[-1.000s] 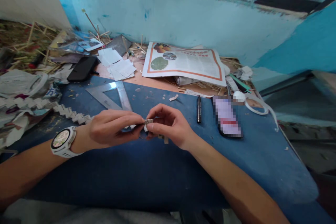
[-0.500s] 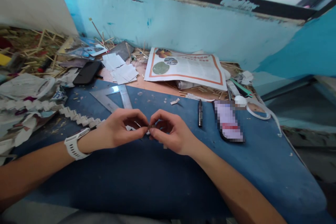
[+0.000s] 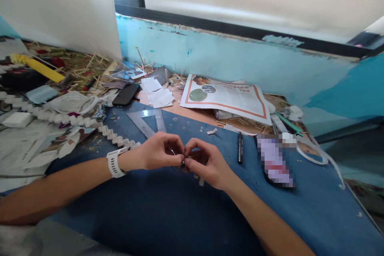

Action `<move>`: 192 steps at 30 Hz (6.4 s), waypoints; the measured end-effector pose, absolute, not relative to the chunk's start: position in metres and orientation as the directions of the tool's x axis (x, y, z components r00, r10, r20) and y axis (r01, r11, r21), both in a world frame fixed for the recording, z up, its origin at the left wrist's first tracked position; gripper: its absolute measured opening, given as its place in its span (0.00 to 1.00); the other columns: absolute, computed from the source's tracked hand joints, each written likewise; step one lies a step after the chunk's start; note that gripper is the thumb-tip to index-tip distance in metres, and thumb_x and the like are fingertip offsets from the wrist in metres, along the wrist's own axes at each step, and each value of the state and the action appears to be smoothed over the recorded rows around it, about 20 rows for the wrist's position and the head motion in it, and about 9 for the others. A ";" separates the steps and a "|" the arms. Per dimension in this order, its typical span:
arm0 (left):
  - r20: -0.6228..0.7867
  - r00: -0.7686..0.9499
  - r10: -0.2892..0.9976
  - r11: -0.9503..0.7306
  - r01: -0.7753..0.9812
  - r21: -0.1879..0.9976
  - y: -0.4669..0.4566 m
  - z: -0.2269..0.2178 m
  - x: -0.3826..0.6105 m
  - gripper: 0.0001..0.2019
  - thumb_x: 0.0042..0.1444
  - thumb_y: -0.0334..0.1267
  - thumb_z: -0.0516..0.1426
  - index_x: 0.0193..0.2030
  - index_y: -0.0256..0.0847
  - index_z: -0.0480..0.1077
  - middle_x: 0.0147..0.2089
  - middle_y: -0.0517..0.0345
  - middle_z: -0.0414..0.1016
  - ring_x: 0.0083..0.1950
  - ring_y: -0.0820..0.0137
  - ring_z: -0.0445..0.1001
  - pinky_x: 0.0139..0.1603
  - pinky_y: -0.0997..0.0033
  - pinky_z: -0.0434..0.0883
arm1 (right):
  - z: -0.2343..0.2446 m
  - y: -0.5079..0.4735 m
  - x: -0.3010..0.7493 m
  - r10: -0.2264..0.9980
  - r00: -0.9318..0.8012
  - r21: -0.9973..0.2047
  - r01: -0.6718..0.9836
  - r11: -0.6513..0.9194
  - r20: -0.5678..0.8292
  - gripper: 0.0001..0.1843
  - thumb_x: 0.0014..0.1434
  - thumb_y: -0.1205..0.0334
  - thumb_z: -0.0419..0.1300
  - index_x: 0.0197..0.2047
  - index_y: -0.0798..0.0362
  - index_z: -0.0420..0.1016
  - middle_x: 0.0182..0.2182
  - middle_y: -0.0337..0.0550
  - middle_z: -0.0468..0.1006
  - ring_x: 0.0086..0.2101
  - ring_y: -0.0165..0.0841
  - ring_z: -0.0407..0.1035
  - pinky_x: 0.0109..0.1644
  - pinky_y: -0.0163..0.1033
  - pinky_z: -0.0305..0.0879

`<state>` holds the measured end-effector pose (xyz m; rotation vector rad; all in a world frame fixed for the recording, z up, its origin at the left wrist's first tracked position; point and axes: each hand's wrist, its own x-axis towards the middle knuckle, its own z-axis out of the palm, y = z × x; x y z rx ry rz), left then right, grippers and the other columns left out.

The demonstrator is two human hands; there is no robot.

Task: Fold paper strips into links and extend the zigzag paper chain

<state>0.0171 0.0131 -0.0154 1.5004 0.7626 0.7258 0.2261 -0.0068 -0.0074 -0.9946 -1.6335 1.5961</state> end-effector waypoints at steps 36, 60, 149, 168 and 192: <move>0.200 0.432 0.879 -0.204 -0.039 0.978 0.014 -0.005 0.012 0.03 0.55 0.31 0.65 0.37 0.38 0.77 0.33 0.58 0.83 0.34 0.72 0.83 0.36 0.76 0.82 | -0.008 -0.007 0.225 0.966 -0.244 -0.990 0.089 0.109 0.084 0.19 0.54 0.46 0.78 0.42 0.49 0.84 0.32 0.42 0.86 0.31 0.37 0.82 0.36 0.42 0.82; 0.251 0.322 0.913 -0.222 -0.125 0.967 0.012 -0.007 0.014 0.07 0.61 0.37 0.68 0.36 0.39 0.76 0.34 0.56 0.84 0.36 0.70 0.85 0.39 0.74 0.83 | -0.004 -0.009 0.217 0.991 -0.068 -0.985 0.124 0.123 0.116 0.20 0.48 0.43 0.80 0.34 0.48 0.84 0.30 0.42 0.86 0.30 0.35 0.79 0.35 0.42 0.78; 0.026 0.446 0.895 -0.019 -0.020 1.000 0.030 -0.011 0.002 0.20 0.56 0.36 0.65 0.56 0.36 0.79 0.48 0.48 0.86 0.42 0.63 0.88 0.43 0.68 0.87 | -0.016 0.007 0.235 0.989 -0.016 -0.975 0.165 0.146 0.145 0.26 0.57 0.36 0.74 0.44 0.51 0.85 0.36 0.46 0.89 0.35 0.40 0.86 0.46 0.50 0.88; 0.033 0.301 0.953 0.011 -0.140 0.990 0.025 -0.013 0.012 0.12 0.50 0.38 0.73 0.35 0.40 0.75 0.35 0.57 0.85 0.37 0.69 0.85 0.45 0.67 0.84 | -0.015 0.000 0.231 0.975 -0.103 -0.930 0.295 0.218 0.196 0.16 0.59 0.46 0.74 0.39 0.48 0.79 0.35 0.43 0.86 0.38 0.40 0.83 0.47 0.48 0.84; -0.089 0.268 0.959 0.126 -0.123 0.984 0.021 -0.007 0.014 0.12 0.46 0.42 0.74 0.30 0.38 0.81 0.33 0.52 0.87 0.35 0.66 0.85 0.40 0.67 0.81 | -0.020 -0.003 0.227 0.976 -0.031 -0.949 0.229 0.217 0.215 0.19 0.58 0.42 0.73 0.39 0.48 0.76 0.33 0.41 0.83 0.34 0.36 0.81 0.40 0.42 0.81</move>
